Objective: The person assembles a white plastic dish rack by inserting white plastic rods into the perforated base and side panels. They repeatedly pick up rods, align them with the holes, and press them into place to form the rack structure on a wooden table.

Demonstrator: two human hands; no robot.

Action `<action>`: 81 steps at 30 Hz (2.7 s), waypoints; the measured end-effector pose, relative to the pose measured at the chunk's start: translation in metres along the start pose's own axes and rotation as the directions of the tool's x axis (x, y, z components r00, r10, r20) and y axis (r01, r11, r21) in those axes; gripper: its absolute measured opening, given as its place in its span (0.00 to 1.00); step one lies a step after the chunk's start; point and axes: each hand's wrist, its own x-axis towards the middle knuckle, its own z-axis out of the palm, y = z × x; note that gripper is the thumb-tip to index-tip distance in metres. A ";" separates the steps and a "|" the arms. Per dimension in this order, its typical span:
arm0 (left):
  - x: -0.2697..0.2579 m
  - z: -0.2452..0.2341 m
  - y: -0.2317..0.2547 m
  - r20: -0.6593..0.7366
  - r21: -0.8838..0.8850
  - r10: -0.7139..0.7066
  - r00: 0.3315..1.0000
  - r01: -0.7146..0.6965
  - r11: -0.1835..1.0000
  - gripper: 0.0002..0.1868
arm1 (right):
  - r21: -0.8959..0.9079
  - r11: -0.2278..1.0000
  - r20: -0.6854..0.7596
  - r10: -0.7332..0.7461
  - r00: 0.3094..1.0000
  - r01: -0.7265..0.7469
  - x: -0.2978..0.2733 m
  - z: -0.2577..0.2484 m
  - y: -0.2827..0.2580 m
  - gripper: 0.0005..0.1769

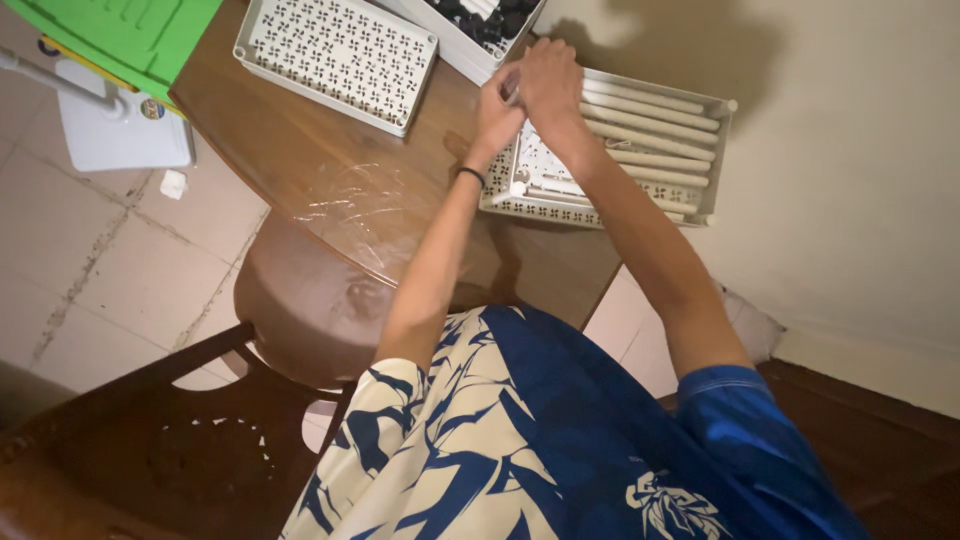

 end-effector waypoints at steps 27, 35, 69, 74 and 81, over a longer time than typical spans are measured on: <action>-0.006 0.004 0.003 -0.018 0.043 -0.010 1.000 0.011 0.999 0.28 | 0.200 0.970 0.110 -0.164 0.980 0.140 -0.006 -0.051 0.018 0.20; -0.005 0.001 -0.005 -0.020 0.038 -0.005 1.000 0.006 0.999 0.28 | -0.074 0.966 0.171 -0.233 0.957 0.248 0.012 -0.022 0.014 0.23; -0.039 0.001 0.023 0.157 0.406 0.012 0.988 -0.076 0.911 0.24 | 0.087 0.847 0.059 -0.530 0.846 0.525 -0.166 -0.184 -0.022 0.15; -0.038 0.001 0.032 0.127 0.483 -0.036 0.991 -0.030 0.875 0.23 | 0.191 0.854 0.016 -0.496 0.868 0.484 -0.162 -0.181 -0.015 0.16; -0.034 0.004 0.009 0.137 0.448 0.018 0.990 -0.078 0.891 0.22 | 0.180 0.810 0.056 -0.575 0.816 0.559 -0.154 -0.174 -0.005 0.19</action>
